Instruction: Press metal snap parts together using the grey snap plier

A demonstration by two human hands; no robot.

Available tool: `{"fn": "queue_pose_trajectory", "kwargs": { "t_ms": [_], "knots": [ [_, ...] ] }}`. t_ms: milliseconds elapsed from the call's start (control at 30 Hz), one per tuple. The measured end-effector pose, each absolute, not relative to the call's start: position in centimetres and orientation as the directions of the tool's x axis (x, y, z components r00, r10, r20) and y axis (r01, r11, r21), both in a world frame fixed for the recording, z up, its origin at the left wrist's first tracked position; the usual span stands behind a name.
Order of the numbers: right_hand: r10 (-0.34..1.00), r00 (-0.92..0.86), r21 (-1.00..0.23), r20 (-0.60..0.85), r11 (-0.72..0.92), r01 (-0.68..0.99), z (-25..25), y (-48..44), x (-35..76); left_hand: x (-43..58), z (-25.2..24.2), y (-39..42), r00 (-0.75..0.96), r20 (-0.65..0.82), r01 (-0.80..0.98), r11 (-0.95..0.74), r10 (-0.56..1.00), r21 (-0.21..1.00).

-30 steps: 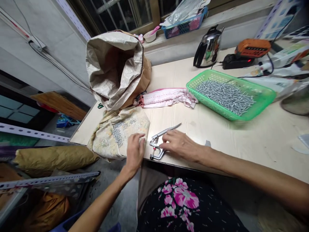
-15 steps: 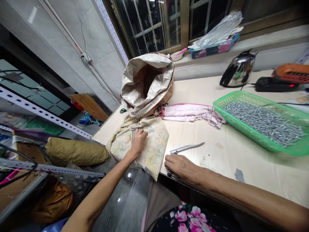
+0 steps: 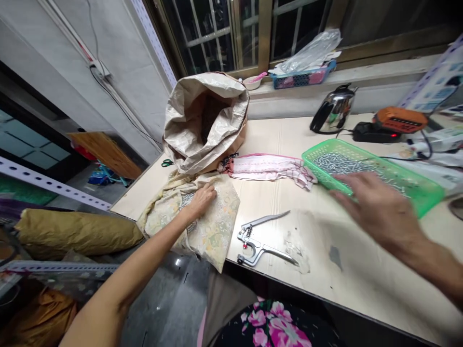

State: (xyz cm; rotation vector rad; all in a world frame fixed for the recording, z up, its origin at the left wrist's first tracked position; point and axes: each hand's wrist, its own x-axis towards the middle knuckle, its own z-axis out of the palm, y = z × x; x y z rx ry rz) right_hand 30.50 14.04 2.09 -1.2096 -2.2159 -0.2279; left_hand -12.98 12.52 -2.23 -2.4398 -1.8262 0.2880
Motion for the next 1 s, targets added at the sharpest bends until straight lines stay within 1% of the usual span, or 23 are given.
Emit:
{"fn": "queue_pose_trajectory", "kwargs": {
  "t_ms": [67,100,133,200,267,367,467,533,667,800,833,867,900,933,967,1000],
  "knots": [
    [0.627,-0.601,-0.203,0.496,0.756,0.622,-0.5,11.7,27.9,-13.3,-2.1,12.5,0.270,-0.110,0.947,-0.285,0.956,-0.150],
    [0.582,-0.694,-0.215,0.423,0.809,0.547,-1.8,10.7,26.5,-13.4,-2.0,12.4,0.260,-0.111,0.952,-0.274,0.959,-0.139],
    [0.537,-0.759,-0.208,0.370,0.843,0.495,-2.9,9.8,25.0,-13.6,-1.9,12.3,0.247,-0.111,0.957,-0.260,0.963,-0.131],
    [0.489,-0.819,-0.209,0.300,0.871,0.444,-4.5,8.8,22.8,-13.9,-2.0,12.2,0.221,-0.106,0.964,-0.233,0.970,-0.124],
    [0.481,-0.832,-0.212,0.276,0.875,0.435,-5.1,8.5,21.6,-14.1,-2.2,12.0,0.211,-0.103,0.967,-0.223,0.972,-0.125],
    [0.480,-0.832,-0.240,0.278,0.873,0.424,-4.6,8.3,21.4,-14.1,-2.7,11.6,0.204,-0.093,0.969,-0.215,0.975,-0.125],
    [0.505,-0.826,-0.286,0.250,0.854,0.435,-3.9,7.7,21.8,-13.9,-3.1,11.2,0.190,-0.066,0.973,-0.197,0.980,-0.125],
    [0.521,-0.821,-0.293,0.236,0.843,0.451,-3.9,7.1,21.9,-13.8,-3.3,10.8,0.176,-0.047,0.975,-0.180,0.983,-0.127],
    [0.514,-0.819,-0.298,0.253,0.847,0.440,-4.4,6.4,21.7,-13.3,-3.2,9.9,0.159,-0.035,0.979,-0.162,0.987,-0.125],
    [0.529,-0.803,-0.303,0.275,0.840,0.450,-5.0,6.2,21.4,-12.3,-2.3,9.3,0.145,-0.066,0.978,-0.153,0.987,-0.138],
    [0.530,-0.800,-0.304,0.282,0.840,0.449,-5.1,6.2,21.4,-11.9,-1.9,9.2,0.136,-0.063,0.982,-0.143,0.989,-0.125],
    [0.525,-0.800,-0.304,0.290,0.843,0.444,-5.3,6.2,21.4,-11.3,-1.5,8.9,0.125,-0.046,0.988,-0.129,0.991,-0.087],
    [0.515,-0.803,-0.299,0.301,0.850,0.433,-5.4,6.2,21.3,-10.6,-1.1,8.5,0.108,-0.015,0.994,-0.108,0.994,-0.018],
    [0.501,-0.805,-0.288,0.317,0.860,0.422,-5.6,6.2,21.3,-9.8,-0.7,8.0,0.079,0.015,0.993,-0.080,0.997,0.086],
    [0.485,-0.806,-0.266,0.340,0.871,0.412,-5.7,6.2,21.3,-8.8,-0.4,7.3,0.037,0.027,0.975,-0.042,0.999,0.219],
    [0.469,-0.803,-0.234,0.368,0.882,0.408,-5.9,6.1,21.2,-7.8,-0.2,6.4,-0.013,0.005,0.931,0.010,1.000,0.365]
  ]
}}
